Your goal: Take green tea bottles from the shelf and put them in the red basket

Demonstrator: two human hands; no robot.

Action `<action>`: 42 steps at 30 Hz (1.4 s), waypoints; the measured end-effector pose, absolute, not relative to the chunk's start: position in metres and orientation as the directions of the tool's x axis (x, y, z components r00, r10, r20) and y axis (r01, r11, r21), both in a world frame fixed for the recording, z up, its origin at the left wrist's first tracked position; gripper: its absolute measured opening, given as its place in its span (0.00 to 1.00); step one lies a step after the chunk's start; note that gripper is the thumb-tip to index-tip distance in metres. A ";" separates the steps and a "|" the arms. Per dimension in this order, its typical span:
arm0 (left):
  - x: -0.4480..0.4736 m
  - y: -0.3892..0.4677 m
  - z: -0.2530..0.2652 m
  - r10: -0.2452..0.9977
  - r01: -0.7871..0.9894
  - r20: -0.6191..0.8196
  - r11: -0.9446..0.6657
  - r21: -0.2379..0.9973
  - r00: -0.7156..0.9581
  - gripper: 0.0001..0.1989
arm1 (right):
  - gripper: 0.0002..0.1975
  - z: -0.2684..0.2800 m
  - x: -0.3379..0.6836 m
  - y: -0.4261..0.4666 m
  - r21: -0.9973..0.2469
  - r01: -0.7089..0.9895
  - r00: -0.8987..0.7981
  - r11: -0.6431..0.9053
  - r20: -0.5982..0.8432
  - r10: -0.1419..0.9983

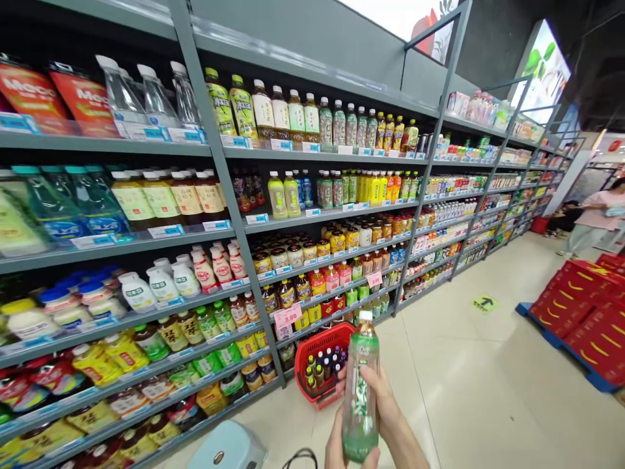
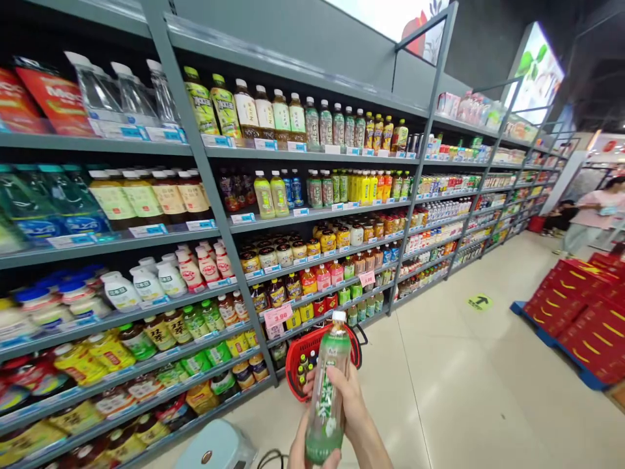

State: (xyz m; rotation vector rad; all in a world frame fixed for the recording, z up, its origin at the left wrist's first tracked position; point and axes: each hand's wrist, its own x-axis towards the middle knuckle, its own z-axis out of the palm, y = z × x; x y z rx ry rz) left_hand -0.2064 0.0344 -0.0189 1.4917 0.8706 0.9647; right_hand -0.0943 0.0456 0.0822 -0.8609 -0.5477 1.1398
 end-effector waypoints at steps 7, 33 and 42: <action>-0.208 0.032 0.026 0.870 0.020 0.437 -0.453 0.891 0.229 0.40 | 0.28 0.112 -0.096 0.050 -0.772 -0.613 0.338 0.169 -0.063 0.939; -0.103 0.007 0.077 0.577 -0.474 -0.371 0.814 0.337 0.727 0.37 | 0.23 0.142 0.031 0.041 -0.629 -0.647 0.455 0.431 0.135 0.880; -0.041 -0.025 0.054 0.943 -0.435 -0.009 0.162 0.886 0.333 0.37 | 0.30 0.119 0.091 0.013 -0.831 -0.507 0.493 0.227 -0.064 0.868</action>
